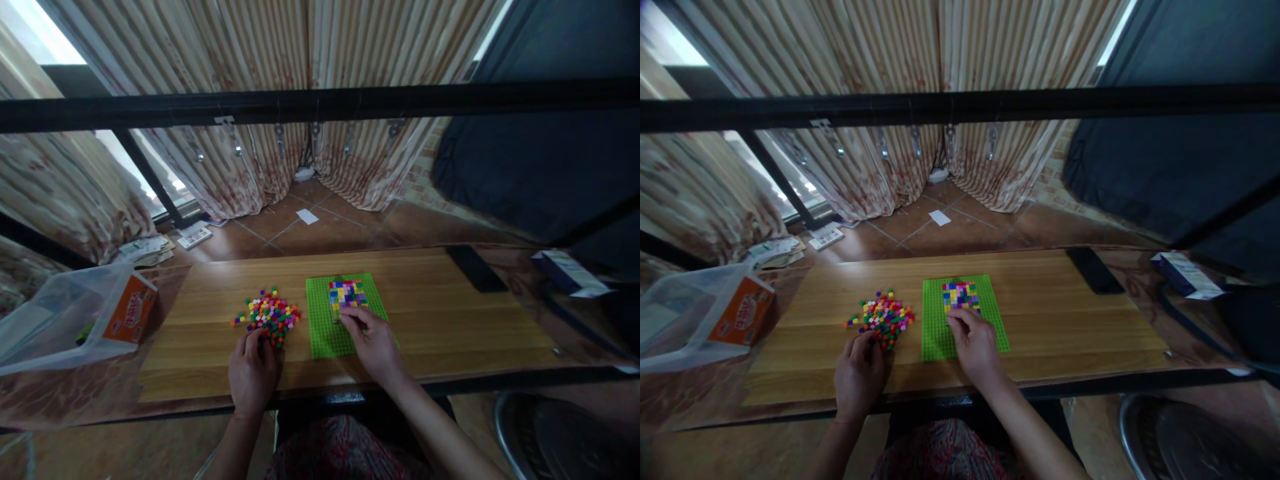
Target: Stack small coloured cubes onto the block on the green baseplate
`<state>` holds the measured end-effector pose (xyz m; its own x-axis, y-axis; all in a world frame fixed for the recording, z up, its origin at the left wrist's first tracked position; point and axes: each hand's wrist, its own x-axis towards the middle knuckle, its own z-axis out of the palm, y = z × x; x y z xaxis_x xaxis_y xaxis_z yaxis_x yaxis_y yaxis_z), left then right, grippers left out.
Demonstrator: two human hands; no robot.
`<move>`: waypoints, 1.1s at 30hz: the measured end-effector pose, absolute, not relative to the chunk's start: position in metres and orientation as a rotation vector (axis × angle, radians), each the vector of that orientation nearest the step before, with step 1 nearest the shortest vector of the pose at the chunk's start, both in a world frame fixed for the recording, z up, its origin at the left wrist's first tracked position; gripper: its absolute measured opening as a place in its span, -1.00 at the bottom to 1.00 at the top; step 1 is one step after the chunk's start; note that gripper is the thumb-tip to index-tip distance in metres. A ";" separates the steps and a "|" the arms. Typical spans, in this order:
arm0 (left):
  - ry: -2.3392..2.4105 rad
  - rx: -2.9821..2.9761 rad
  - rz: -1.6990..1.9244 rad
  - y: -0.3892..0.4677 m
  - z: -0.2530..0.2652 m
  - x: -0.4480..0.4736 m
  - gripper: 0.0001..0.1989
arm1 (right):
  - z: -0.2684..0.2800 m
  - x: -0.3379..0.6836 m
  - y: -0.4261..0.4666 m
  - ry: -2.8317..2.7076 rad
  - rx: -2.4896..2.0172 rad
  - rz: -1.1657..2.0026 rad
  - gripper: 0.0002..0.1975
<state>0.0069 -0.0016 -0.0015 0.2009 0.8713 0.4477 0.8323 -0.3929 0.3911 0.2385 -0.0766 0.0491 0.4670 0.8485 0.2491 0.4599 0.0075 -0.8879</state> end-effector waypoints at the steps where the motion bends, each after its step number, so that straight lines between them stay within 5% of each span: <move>1: 1.697 2.391 0.961 -0.001 -0.002 0.007 -0.80 | 0.050 0.248 -0.076 -1.103 -1.639 0.425 -0.79; 33: 1.694 2.415 0.998 0.000 -0.004 0.007 -0.82 | 0.030 0.305 -0.037 -0.831 -1.737 0.372 -0.75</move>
<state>0.0067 -0.0003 -0.0044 0.2027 0.8524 0.4819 0.8347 -0.4078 0.3702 0.3054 -0.0366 0.0304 0.7024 0.6935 0.1601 0.3428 -0.1326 -0.9300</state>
